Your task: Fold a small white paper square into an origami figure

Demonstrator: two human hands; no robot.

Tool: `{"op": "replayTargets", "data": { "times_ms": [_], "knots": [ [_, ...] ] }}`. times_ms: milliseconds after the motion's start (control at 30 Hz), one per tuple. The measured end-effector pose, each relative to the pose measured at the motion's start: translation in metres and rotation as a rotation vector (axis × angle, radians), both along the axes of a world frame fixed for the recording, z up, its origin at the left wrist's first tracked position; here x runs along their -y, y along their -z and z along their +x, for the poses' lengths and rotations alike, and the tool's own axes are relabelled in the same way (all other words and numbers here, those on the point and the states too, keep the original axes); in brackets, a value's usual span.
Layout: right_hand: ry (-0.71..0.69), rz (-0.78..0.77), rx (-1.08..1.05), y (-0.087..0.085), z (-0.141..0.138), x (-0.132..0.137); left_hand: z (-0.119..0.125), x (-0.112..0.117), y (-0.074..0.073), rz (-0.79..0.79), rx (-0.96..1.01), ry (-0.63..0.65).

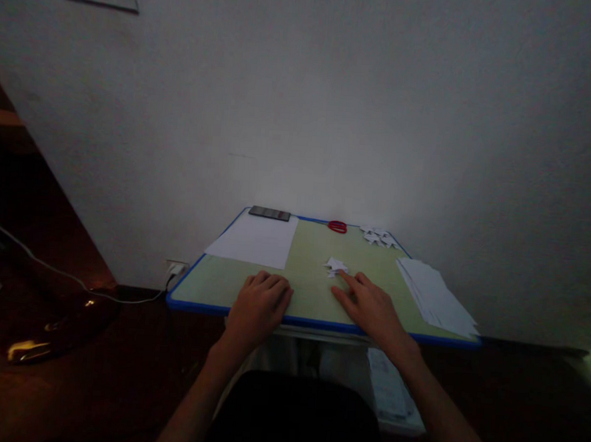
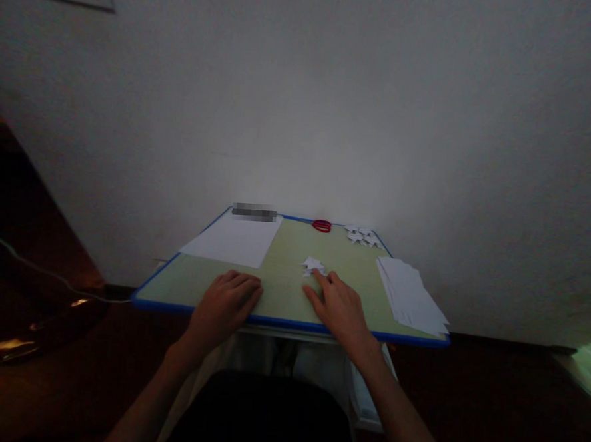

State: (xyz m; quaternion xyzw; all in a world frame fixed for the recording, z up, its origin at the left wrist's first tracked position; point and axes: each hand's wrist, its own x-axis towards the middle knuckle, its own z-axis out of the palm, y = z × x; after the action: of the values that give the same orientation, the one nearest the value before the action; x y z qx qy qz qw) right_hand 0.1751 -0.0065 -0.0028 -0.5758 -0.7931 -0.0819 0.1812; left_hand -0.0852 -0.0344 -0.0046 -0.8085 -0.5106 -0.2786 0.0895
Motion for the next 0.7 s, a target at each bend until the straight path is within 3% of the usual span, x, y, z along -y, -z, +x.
{"op": "replayTargets", "data": {
  "times_ms": [167, 700],
  "knots": [
    [0.079, -0.016, 0.06, -0.0004, -0.0057, -0.0053, 0.0001, -0.0002, 0.001, 0.012, 0.01, 0.001],
    [0.034, -0.047, 0.024, -0.0027, -0.0022, -0.01, 0.0001, -0.0003, 0.0012, 0.003, 0.01, -0.006]
  ]
}}
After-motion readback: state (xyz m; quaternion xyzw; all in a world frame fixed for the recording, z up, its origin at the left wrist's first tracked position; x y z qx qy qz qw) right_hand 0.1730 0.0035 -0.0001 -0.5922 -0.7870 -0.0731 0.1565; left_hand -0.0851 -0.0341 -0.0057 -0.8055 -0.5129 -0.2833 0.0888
